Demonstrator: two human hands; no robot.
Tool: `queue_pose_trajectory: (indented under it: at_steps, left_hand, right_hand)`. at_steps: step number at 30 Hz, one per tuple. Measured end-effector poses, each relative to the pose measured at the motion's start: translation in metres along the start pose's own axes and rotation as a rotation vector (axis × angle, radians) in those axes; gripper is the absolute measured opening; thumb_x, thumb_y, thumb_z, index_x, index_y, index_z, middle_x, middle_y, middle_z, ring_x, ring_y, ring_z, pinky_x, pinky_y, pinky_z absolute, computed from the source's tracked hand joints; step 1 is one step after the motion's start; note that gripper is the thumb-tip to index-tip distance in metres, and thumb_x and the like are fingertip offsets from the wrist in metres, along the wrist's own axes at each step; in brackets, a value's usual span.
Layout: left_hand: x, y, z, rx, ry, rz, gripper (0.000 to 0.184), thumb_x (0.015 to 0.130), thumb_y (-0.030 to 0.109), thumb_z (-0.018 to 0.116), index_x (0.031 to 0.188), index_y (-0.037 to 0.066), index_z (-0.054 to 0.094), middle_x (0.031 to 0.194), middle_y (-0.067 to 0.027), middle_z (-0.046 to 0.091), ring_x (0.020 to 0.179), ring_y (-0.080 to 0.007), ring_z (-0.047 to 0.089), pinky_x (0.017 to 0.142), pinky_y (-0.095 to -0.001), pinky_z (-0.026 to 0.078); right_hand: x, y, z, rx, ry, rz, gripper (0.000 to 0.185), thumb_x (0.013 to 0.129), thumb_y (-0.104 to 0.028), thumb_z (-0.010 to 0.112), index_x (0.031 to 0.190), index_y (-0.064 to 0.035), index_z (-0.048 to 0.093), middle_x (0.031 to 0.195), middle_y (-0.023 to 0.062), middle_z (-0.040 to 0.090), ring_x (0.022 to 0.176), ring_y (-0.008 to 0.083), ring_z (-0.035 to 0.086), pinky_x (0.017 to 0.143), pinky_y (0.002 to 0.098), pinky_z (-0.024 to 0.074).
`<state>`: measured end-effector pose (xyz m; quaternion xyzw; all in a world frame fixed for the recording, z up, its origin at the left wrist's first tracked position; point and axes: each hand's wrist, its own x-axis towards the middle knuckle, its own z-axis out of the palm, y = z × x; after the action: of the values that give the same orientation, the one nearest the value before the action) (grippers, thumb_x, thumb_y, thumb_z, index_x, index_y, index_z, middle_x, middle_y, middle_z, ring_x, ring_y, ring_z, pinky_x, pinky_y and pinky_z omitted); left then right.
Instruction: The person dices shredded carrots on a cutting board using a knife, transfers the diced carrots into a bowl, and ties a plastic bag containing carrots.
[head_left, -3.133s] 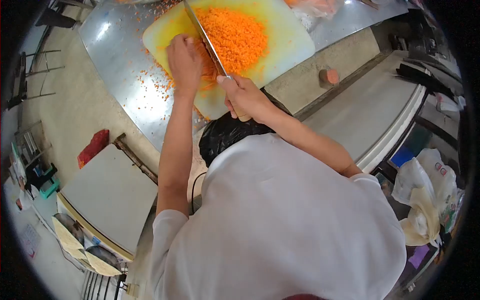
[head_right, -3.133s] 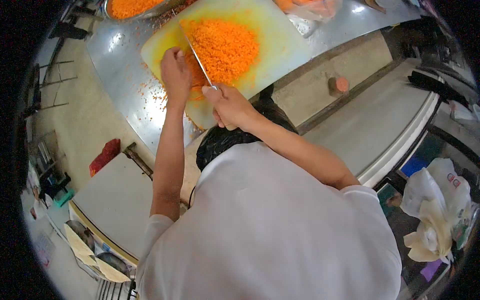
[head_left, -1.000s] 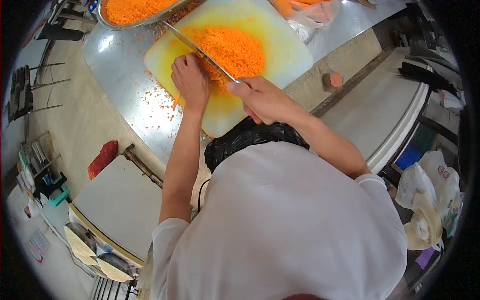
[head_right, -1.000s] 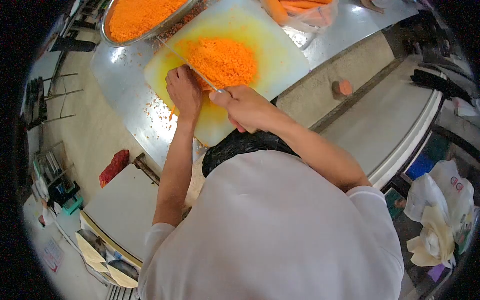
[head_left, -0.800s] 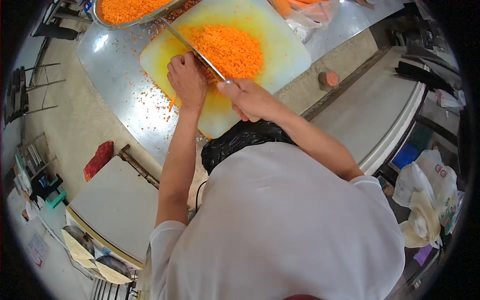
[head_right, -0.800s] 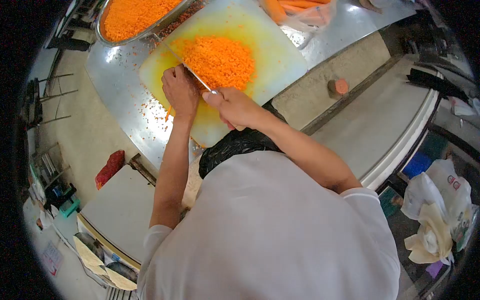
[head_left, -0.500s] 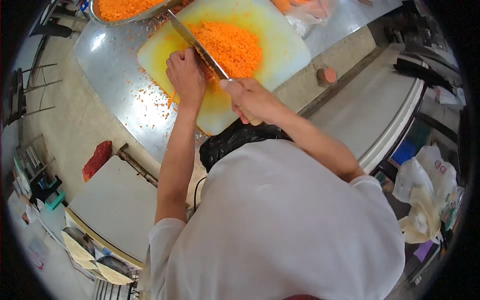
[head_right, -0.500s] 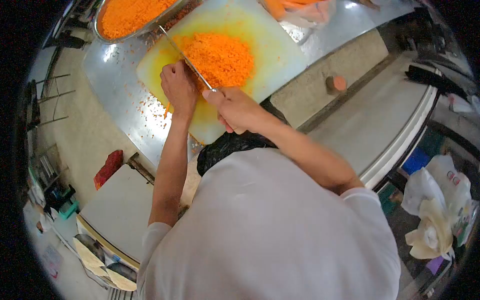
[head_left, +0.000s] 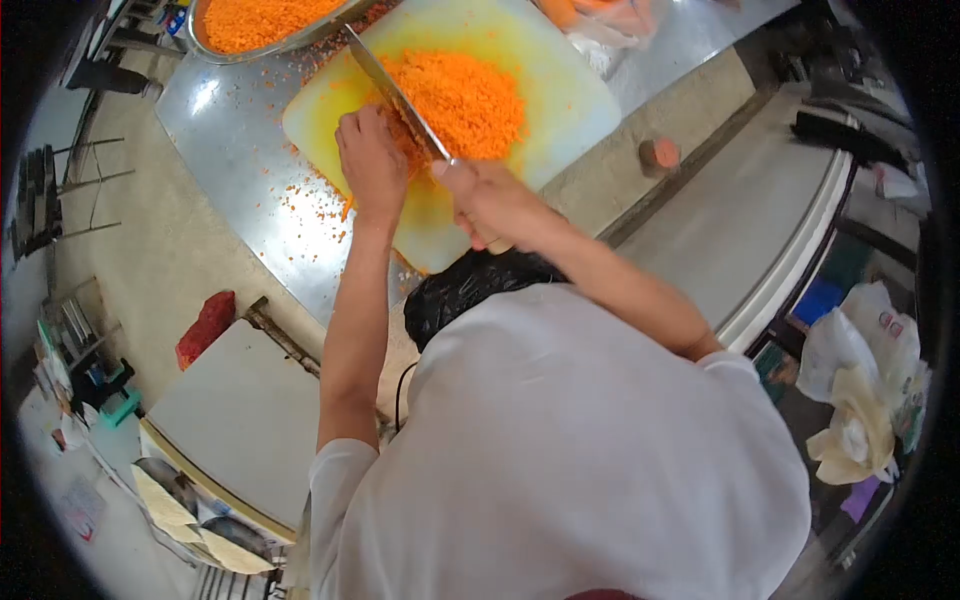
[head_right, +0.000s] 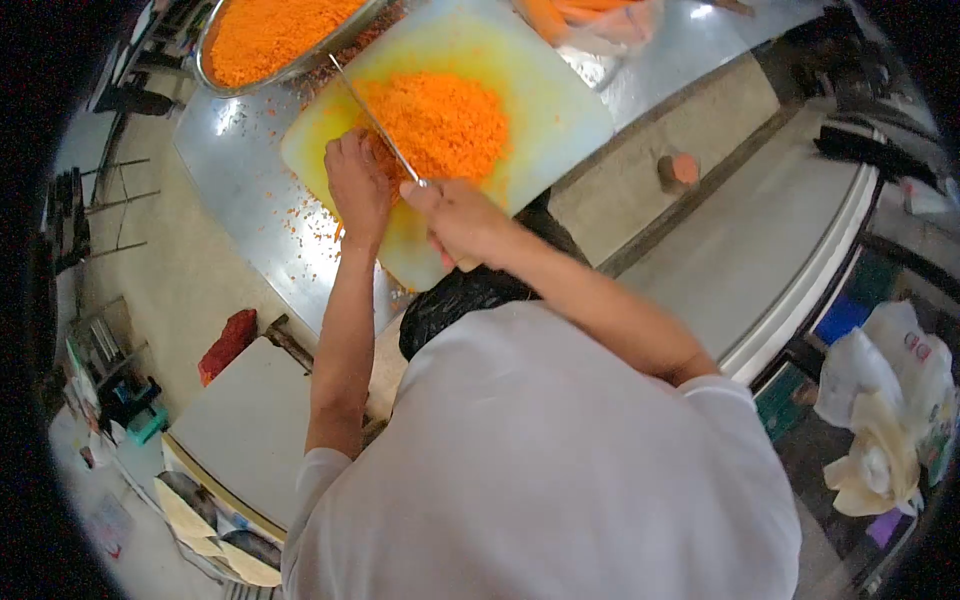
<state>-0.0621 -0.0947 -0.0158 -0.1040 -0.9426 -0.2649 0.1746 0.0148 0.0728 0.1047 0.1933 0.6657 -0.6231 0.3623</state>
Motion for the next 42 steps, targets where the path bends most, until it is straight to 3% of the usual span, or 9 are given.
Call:
queue_pose_trajectory:
  at_steps: [5,9,13,17,28,29,34,38,42]
  left_hand:
    - [-0.004,0.0,-0.003,0.034,-0.099,0.064,0.032,0.083,-0.002,0.064,0.114,0.003,0.062,0.106,-0.0168,0.055,0.101,-0.0386,0.054,0.089,-0.0489,0.046]
    - [-0.005,-0.004,-0.002,0.069,-0.086,0.077,0.032,0.082,-0.001,0.065,0.113,0.003,0.062,0.107,-0.0171,0.055,0.102,-0.0389,0.054,0.089,-0.0486,0.046]
    - [-0.003,-0.003,0.001,0.043,-0.075,0.08,0.029,0.082,0.0,0.065,0.111,0.004,0.063,0.106,-0.0173,0.055,0.101,-0.0387,0.054,0.089,-0.0489,0.046]
    - [-0.007,0.0,-0.007,0.047,-0.123,0.063,0.026,0.085,0.002,0.063,0.111,0.004,0.063,0.107,-0.0173,0.055,0.101,-0.038,0.053,0.089,-0.0489,0.046]
    - [-0.001,0.003,-0.004,0.06,-0.118,0.014,0.021,0.092,0.004,0.06,0.113,0.003,0.062,0.105,-0.0184,0.056,0.101,-0.0395,0.054,0.089,-0.0499,0.045]
    - [0.0,0.002,-0.003,-0.013,-0.086,0.021,0.019,0.094,0.005,0.06,0.113,0.002,0.062,0.105,-0.0189,0.056,0.1,-0.04,0.054,0.089,-0.05,0.045]
    - [0.008,-0.018,-0.01,-0.056,0.094,-0.049,0.018,0.102,0.012,0.056,0.112,0.0,0.064,0.106,-0.0221,0.059,0.1,-0.0422,0.054,0.088,-0.0498,0.045]
    - [0.012,-0.016,-0.009,0.07,-0.09,-0.027,0.019,0.099,0.013,0.057,0.109,0.0,0.068,0.101,-0.0216,0.062,0.094,-0.0404,0.058,0.084,-0.0505,0.047]
    - [0.009,-0.02,-0.005,0.095,-0.074,0.009,0.019,0.096,0.011,0.058,0.108,0.001,0.069,0.097,-0.0194,0.062,0.09,-0.039,0.059,0.081,-0.0505,0.047]
  right_hand:
    - [0.008,0.029,0.005,-0.019,-0.032,-0.136,0.055,0.108,-0.051,0.046,0.086,-0.0024,0.056,0.06,0.0059,0.055,0.045,0.0172,0.055,0.042,0.0347,0.0443]
    - [-0.013,-0.015,-0.008,-0.045,-0.06,0.037,0.046,0.109,-0.045,0.048,0.098,-0.0009,0.056,0.062,0.0052,0.055,0.044,0.0158,0.053,0.044,0.0336,0.0433]
    - [0.001,0.021,0.014,0.023,-0.057,-0.114,0.051,0.108,-0.047,0.047,0.085,-0.0026,0.055,0.062,0.0061,0.055,0.046,0.0161,0.054,0.045,0.0338,0.0444]
    - [-0.003,-0.007,0.003,0.018,-0.059,0.011,0.048,0.109,-0.044,0.045,0.089,-0.0019,0.056,0.057,0.0077,0.055,0.043,0.0173,0.054,0.041,0.0361,0.0426]
    - [0.006,0.036,0.032,0.135,-0.038,-0.111,0.049,0.109,-0.045,0.044,0.089,-0.0024,0.055,0.061,0.006,0.055,0.047,0.0154,0.055,0.045,0.0332,0.0436]
    - [0.015,0.04,0.027,0.078,-0.035,-0.214,0.049,0.109,-0.046,0.046,0.09,-0.0017,0.055,0.061,0.006,0.055,0.046,0.0149,0.054,0.045,0.033,0.0437]
    - [-0.004,-0.005,-0.013,-0.084,-0.012,-0.065,0.052,0.107,-0.051,0.051,0.088,-0.0028,0.056,0.063,0.0064,0.056,0.047,0.016,0.056,0.041,0.0331,0.0426]
    - [0.017,0.005,-0.029,-0.21,-0.038,-0.153,0.051,0.106,-0.05,0.052,0.09,-0.002,0.058,0.062,0.0069,0.056,0.046,0.0163,0.056,0.042,0.0335,0.0431]
    - [0.015,-0.007,-0.024,-0.295,-0.055,-0.173,0.052,0.105,-0.05,0.053,0.092,-0.0008,0.062,0.061,0.0083,0.055,0.048,0.0196,0.059,0.046,0.0365,0.0479]
